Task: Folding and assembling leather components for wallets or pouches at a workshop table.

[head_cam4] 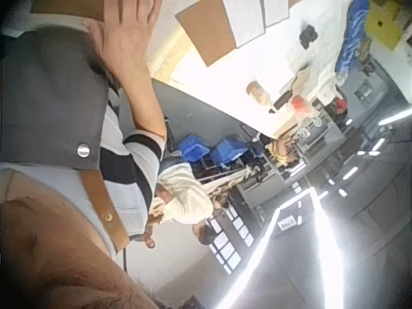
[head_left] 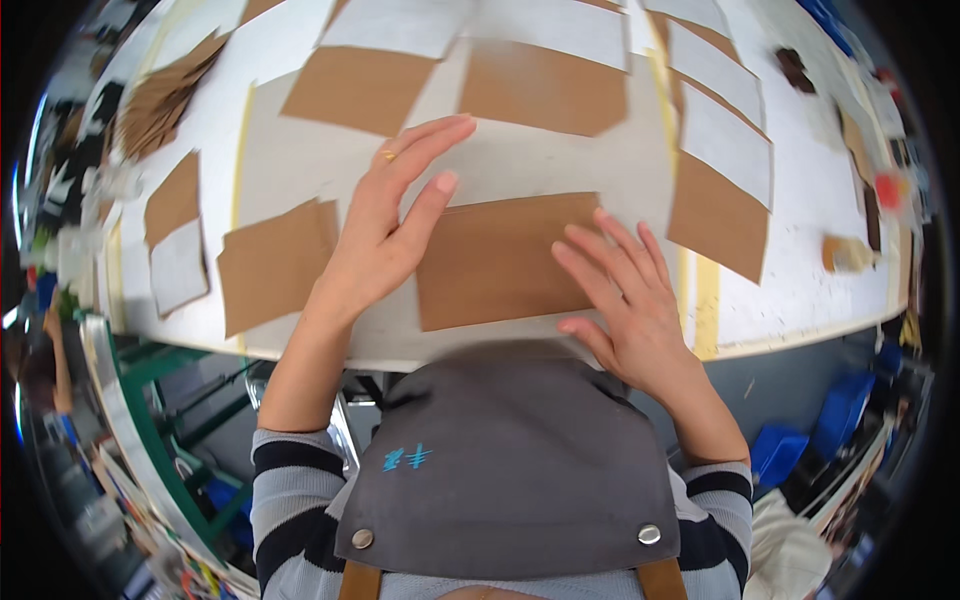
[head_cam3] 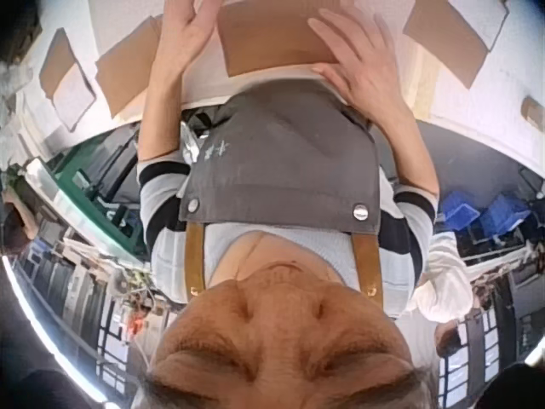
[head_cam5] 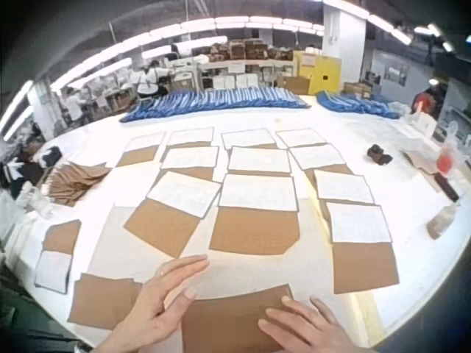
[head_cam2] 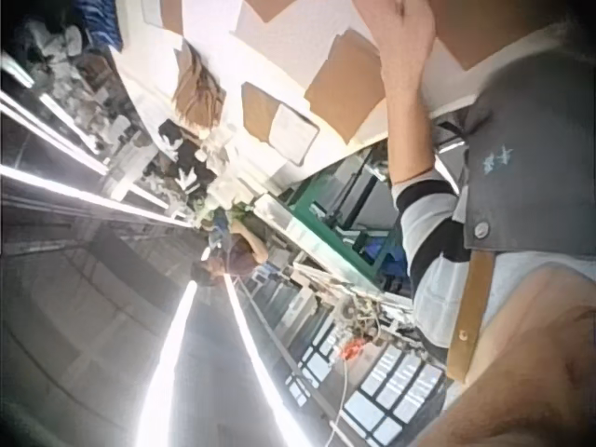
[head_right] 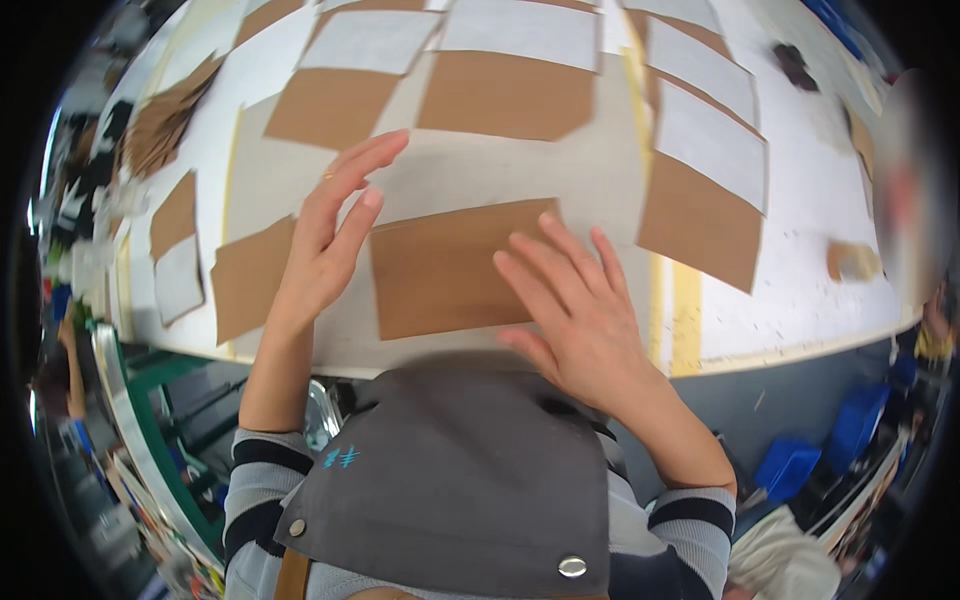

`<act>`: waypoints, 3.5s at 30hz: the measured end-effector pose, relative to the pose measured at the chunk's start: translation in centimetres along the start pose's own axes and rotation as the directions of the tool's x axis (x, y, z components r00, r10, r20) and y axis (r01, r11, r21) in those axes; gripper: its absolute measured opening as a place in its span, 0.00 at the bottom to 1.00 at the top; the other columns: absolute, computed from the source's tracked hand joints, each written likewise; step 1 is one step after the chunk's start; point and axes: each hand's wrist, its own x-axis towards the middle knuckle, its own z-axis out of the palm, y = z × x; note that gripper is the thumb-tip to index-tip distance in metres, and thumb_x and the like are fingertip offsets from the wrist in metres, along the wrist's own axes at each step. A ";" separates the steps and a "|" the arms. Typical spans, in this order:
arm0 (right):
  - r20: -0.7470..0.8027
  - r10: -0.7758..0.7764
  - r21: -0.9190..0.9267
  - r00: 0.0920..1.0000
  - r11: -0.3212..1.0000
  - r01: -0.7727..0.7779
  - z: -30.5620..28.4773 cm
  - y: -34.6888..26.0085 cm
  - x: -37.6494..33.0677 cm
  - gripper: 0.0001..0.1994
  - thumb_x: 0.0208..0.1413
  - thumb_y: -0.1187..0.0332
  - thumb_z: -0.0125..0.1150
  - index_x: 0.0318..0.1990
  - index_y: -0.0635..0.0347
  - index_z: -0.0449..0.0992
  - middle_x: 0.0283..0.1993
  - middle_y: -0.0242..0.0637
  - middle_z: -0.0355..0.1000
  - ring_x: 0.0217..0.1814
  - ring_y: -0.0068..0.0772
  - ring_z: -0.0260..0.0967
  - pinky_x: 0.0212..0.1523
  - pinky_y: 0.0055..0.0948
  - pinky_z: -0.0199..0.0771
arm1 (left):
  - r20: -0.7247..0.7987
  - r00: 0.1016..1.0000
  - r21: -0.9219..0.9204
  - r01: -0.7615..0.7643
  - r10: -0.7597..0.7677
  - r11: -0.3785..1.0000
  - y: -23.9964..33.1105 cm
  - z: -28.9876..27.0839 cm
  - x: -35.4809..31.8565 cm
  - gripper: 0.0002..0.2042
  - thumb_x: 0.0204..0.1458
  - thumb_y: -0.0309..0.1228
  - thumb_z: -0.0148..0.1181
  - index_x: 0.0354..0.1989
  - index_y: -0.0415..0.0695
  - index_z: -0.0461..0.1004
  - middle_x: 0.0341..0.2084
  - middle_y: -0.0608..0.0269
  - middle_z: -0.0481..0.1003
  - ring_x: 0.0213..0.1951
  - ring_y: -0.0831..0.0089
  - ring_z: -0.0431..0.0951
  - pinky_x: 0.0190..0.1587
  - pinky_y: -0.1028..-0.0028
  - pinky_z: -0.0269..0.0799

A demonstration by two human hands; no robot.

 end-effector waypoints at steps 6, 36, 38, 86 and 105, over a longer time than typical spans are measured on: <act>0.142 -0.514 0.146 0.846 0.856 0.496 4.2 -2.0 5.0 0.32 0.52 0.51 0.65 0.64 0.52 0.70 0.67 0.36 0.65 0.68 0.42 0.61 0.70 0.49 0.56 | 0.082 0.973 0.533 -0.225 0.214 0.816 -0.2 -2.0 -12.3 0.20 0.47 0.27 0.66 0.52 0.47 0.79 0.45 0.66 0.75 0.47 0.63 0.73 0.50 0.63 0.65; 0.217 -0.397 -0.044 0.892 0.909 0.415 4.6 -3.4 9.8 0.31 0.55 0.49 0.64 0.64 0.53 0.70 0.64 0.33 0.66 0.66 0.41 0.61 0.68 0.48 0.56 | 0.130 0.974 0.499 -0.228 0.188 0.836 -1.4 -1.0 -14.3 0.21 0.45 0.34 0.72 0.50 0.45 0.79 0.47 0.62 0.72 0.50 0.63 0.72 0.53 0.60 0.66; 0.109 -0.307 0.019 0.946 0.952 0.307 4.5 -2.2 10.1 0.29 0.55 0.53 0.65 0.63 0.55 0.71 0.62 0.35 0.67 0.64 0.41 0.62 0.65 0.46 0.60 | 0.055 0.994 0.360 -0.109 0.095 0.927 -1.2 -1.1 -14.1 0.24 0.47 0.33 0.72 0.54 0.43 0.76 0.51 0.57 0.71 0.51 0.61 0.72 0.54 0.60 0.67; -0.597 -0.085 0.070 0.798 0.985 0.157 1.0 0.6 10.3 0.28 0.48 0.73 0.70 0.59 0.58 0.72 0.58 0.44 0.71 0.59 0.43 0.72 0.44 0.30 0.80 | 0.088 0.865 0.715 -0.401 0.495 0.573 -1.9 -7.8 11.6 0.12 0.49 0.21 0.58 0.44 0.42 0.73 0.28 0.58 0.74 0.28 0.59 0.77 0.29 0.62 0.73; 0.038 0.447 0.777 0.894 0.549 -0.308 1.5 0.7 -2.6 0.05 0.57 0.76 0.64 0.40 0.64 0.80 0.33 0.34 0.77 0.30 0.21 0.71 0.35 0.22 0.71 | 0.204 0.794 -0.239 0.607 -0.572 0.758 2.1 -1.4 -8.8 0.03 0.56 0.25 0.65 0.34 0.38 0.80 0.30 0.69 0.78 0.34 0.82 0.76 0.38 0.81 0.68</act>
